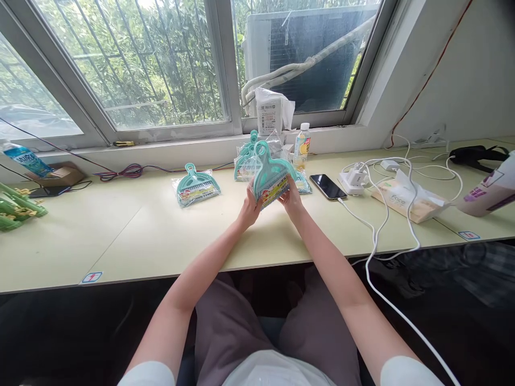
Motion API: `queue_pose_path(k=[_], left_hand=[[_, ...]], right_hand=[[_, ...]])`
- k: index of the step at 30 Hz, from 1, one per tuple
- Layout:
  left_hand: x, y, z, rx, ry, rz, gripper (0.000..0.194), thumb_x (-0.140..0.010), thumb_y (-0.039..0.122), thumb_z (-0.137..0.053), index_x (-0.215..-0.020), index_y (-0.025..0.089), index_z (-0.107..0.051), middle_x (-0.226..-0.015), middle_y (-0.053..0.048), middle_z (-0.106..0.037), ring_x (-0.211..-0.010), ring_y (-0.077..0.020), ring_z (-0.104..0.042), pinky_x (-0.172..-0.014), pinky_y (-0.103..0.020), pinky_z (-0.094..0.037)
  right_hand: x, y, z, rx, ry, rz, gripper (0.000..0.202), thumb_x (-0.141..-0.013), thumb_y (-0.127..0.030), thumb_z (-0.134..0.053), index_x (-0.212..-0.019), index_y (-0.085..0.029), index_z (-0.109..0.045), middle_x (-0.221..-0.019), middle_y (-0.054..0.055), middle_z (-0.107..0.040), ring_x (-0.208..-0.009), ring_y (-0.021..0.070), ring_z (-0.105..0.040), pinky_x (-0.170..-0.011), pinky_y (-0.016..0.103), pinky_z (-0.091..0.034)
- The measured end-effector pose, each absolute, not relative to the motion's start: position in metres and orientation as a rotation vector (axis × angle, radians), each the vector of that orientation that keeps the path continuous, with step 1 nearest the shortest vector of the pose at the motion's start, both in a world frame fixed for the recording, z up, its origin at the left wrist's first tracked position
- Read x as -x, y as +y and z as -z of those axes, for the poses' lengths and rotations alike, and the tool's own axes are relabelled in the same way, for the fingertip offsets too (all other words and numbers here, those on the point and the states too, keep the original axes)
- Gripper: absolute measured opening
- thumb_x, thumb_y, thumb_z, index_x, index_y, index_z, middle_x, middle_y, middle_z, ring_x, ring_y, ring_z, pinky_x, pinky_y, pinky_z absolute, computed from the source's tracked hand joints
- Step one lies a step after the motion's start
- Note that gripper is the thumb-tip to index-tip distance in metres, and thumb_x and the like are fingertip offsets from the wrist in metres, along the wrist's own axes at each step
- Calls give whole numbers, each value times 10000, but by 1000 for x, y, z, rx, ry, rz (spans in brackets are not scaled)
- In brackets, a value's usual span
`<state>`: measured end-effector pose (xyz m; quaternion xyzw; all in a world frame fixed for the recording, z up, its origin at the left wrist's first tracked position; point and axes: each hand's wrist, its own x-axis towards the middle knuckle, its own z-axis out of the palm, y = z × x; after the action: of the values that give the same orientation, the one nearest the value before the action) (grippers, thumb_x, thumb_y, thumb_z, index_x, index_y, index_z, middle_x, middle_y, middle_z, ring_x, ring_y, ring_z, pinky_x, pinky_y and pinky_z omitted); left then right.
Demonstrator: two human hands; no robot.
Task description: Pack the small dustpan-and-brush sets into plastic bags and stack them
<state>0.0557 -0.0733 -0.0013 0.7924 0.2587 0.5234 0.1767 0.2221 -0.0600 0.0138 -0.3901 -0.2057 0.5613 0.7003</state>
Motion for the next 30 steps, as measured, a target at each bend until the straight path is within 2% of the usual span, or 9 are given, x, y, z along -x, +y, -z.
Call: queue_pose_path(k=[6,10,14,16,18,22,27,30], left_hand=[[-57,-76,1,-2284,691,-1446,675,-971,437,-349,-1512,193,-27,-1542,-192,-257,-1376,-253,-370,-1055,-416,-412],[-52,-75,-4,-2255,768,-1554,662,-969,433,-353,-1510,190,-58,-1534,-176,-287,-1392,-240,-345,-1096,-415,-372],[-46,-71,-11,-2139,842,-1706,667,-956,440,-387,-1504,222,-75,-1537,-151,-288,-1391,-238,-345,-1100,-422,-368],[-45,-70,-12,-2118,850,-1729,686,-944,445,-420,-1502,236,-81,-1544,-146,-273,-1397,-244,-333,-1099,-432,-365],[-47,-69,-12,-2106,867,-1706,738,-924,452,-466,-1505,238,-65,-1541,-151,-277,-1396,-251,-330,-1091,-443,-369],[-54,-70,-7,-2025,903,-1590,842,-901,459,-514,-1513,244,23,-1507,-160,-344,-1326,-247,-429,-1039,-434,-424],[-59,-71,-4,-1907,973,-1535,867,-900,476,-510,-1518,233,47,-1505,-163,-352,-1288,-262,-473,-1039,-438,-427],[-61,-72,-2,-1860,937,-1466,887,-909,503,-473,-1512,230,118,-1478,-161,-397,-1221,-261,-536,-968,-440,-493]], right_hand=[[-224,-59,-15,922,-432,-1275,359,-801,-563,-597,-968,-245,-614,-939,21,-718,-916,197,-675,-746,322,-581],[-219,-62,-19,677,-604,-1293,344,-798,-530,-625,-1000,-251,-626,-1029,11,-713,-989,180,-665,-804,303,-582],[-209,-66,-19,514,-834,-1316,379,-656,-331,-798,-989,-248,-637,-1044,3,-714,-1036,191,-655,-885,317,-564],[-206,-68,-17,546,-864,-1310,412,-600,-244,-824,-969,-230,-640,-1009,18,-722,-1045,215,-652,-900,350,-559],[-205,-70,-16,582,-841,-1262,417,-593,-223,-817,-971,-221,-641,-994,31,-725,-1058,233,-647,-898,376,-560],[-206,-71,-13,607,-778,-1162,433,-595,-202,-799,-995,-227,-637,-1012,32,-719,-1048,232,-650,-896,390,-560],[-204,-69,-11,635,-711,-1112,366,-587,-190,-789,-917,-217,-634,-1004,34,-716,-1034,228,-654,-887,387,-564],[-201,-67,-9,640,-659,-1080,343,-592,-200,-777,-902,-213,-630,-1004,34,-717,-1041,222,-651,-884,380,-569]])
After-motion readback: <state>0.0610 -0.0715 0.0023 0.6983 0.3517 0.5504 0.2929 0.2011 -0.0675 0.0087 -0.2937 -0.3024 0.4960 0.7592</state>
